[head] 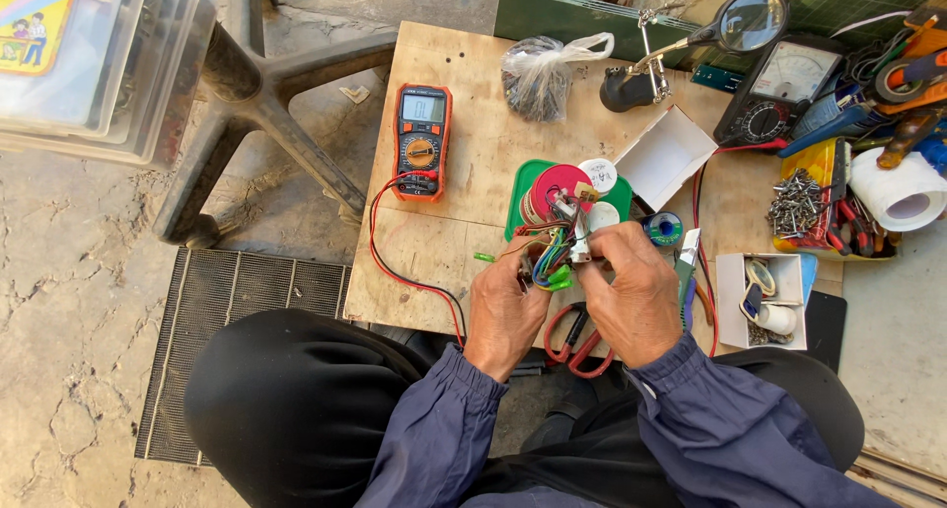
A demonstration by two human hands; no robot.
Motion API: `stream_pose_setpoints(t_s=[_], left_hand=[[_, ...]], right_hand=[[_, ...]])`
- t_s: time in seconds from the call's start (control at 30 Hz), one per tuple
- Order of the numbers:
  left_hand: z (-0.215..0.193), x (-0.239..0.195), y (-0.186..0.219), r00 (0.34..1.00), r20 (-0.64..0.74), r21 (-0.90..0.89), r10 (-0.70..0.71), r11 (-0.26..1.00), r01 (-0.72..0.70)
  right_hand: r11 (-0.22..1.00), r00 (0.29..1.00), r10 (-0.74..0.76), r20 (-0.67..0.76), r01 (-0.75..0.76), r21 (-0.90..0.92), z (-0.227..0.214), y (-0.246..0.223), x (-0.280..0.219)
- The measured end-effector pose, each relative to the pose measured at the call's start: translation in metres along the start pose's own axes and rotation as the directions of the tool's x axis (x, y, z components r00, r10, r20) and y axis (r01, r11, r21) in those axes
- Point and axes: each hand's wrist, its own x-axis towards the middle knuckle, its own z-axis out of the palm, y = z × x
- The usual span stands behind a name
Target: The person sits on the ground and works on a small circuit board, using a multimeter to test connections. They use scissors to cut wires and a utility knife to strip insulation, then connect the board to a power source.
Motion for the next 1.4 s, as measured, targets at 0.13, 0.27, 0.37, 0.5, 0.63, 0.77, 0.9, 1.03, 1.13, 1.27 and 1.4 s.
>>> stream_pose_setpoints(t_s=[0.13,0.27,0.37,0.5,0.63,0.77,0.9,1.03,1.13,1.27,1.4], left_hand=[[0.001,-0.001,-0.011,0.994,0.026,0.110,0.106,0.988,-0.108],[-0.009,0.000,0.007,0.974,0.210,0.109,0.088,0.988,-0.113],[-0.001,0.000,-0.013,0.973,0.221,0.083,0.063,0.993,-0.083],[-0.002,-0.002,-0.025,0.975,0.204,0.096,0.090,0.989,-0.112],[-0.001,-0.003,-0.034,0.982,0.189,-0.041,0.010,0.999,-0.002],[0.002,-0.002,-0.029,0.979,0.161,0.059,0.123,0.989,-0.134],[0.005,-0.003,-0.020,0.988,0.131,0.015,0.080,0.996,-0.083],[0.014,-0.006,-0.018,0.999,0.050,0.140,0.012,0.990,-0.019],[0.012,-0.007,-0.011,1.000,0.020,0.212,-0.009,0.977,0.004],[0.007,-0.003,-0.015,0.995,0.089,0.153,-0.050,0.988,0.036],[0.009,-0.002,-0.008,0.997,0.064,0.179,-0.043,0.983,0.031]], right_hand=[[0.953,0.978,0.183,0.097,-0.201,0.225,0.007,0.025,-0.002],[0.509,0.797,0.440,0.414,-0.601,0.616,-0.004,0.022,0.004],[0.277,0.694,0.467,0.548,-0.703,0.654,-0.007,0.028,0.005],[0.146,0.645,0.460,0.610,-0.733,0.664,-0.020,0.028,0.005],[0.067,0.614,0.461,0.641,-0.745,0.664,-0.027,0.033,0.003],[-0.017,0.635,0.449,0.629,-0.698,0.716,-0.024,0.039,-0.004],[-0.050,0.632,0.449,0.632,-0.688,0.724,-0.015,0.046,-0.008],[-0.002,0.631,0.456,0.628,-0.705,0.709,-0.005,0.051,-0.012],[0.044,0.649,0.470,0.599,-0.694,0.719,-0.001,0.043,-0.014],[0.079,0.673,0.495,0.550,-0.665,0.743,-0.020,0.015,-0.005],[0.098,0.688,0.497,0.529,-0.650,0.753,-0.008,0.034,-0.013]])
